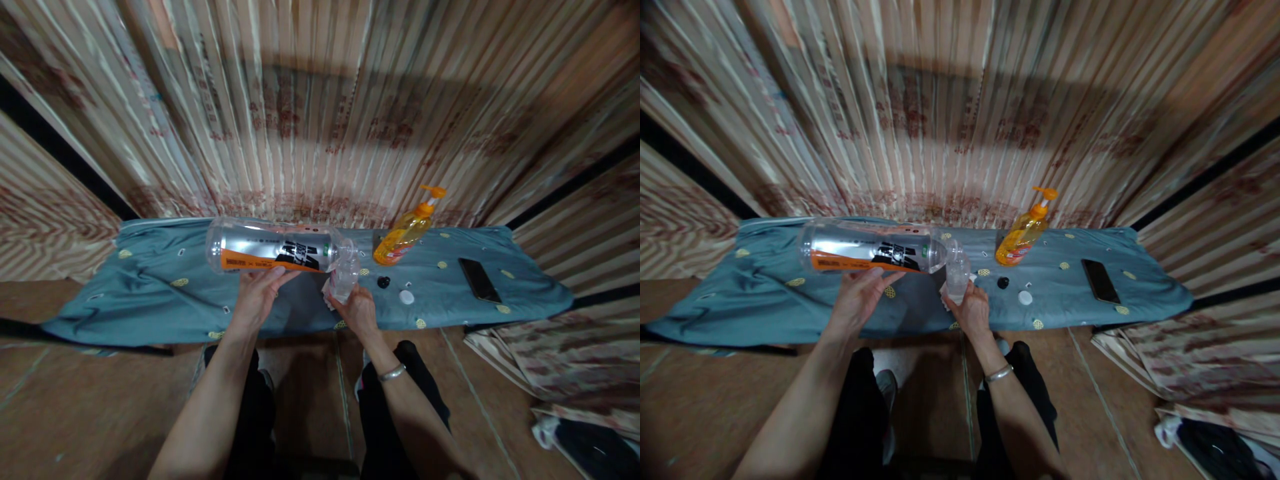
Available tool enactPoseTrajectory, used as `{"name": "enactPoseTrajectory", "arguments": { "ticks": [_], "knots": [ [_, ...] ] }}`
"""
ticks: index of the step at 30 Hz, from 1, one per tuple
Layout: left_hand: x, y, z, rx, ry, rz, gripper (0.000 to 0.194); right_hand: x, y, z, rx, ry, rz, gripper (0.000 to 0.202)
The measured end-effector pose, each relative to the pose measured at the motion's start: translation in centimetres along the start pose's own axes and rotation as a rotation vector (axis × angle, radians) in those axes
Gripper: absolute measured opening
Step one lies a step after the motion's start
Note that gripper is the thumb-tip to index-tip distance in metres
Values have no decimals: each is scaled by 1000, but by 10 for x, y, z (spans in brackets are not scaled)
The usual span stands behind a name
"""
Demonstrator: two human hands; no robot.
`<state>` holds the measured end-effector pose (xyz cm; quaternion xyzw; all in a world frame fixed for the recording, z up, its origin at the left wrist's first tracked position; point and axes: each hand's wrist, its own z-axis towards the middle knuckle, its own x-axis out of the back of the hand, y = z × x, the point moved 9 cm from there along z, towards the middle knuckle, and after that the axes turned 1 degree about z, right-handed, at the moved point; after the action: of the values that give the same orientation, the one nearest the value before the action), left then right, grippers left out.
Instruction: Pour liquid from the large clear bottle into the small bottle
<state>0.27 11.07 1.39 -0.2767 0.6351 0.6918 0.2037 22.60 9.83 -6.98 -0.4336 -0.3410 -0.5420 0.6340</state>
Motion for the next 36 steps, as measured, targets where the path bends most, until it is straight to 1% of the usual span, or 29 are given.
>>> {"name": "enactPoseTrajectory", "arguments": {
  "ticks": [14,30,36],
  "knots": [
    [0,0,0,2,5,-10,28,-3,-1,0,7,-25,-26,63],
    [-1,-1,1,-4,-28,-17,24,-1,-1,0,16,1,-37,62],
    [1,-1,1,-6,-14,-22,24,-2,0,0,11,2,-27,63]
  ]
}}
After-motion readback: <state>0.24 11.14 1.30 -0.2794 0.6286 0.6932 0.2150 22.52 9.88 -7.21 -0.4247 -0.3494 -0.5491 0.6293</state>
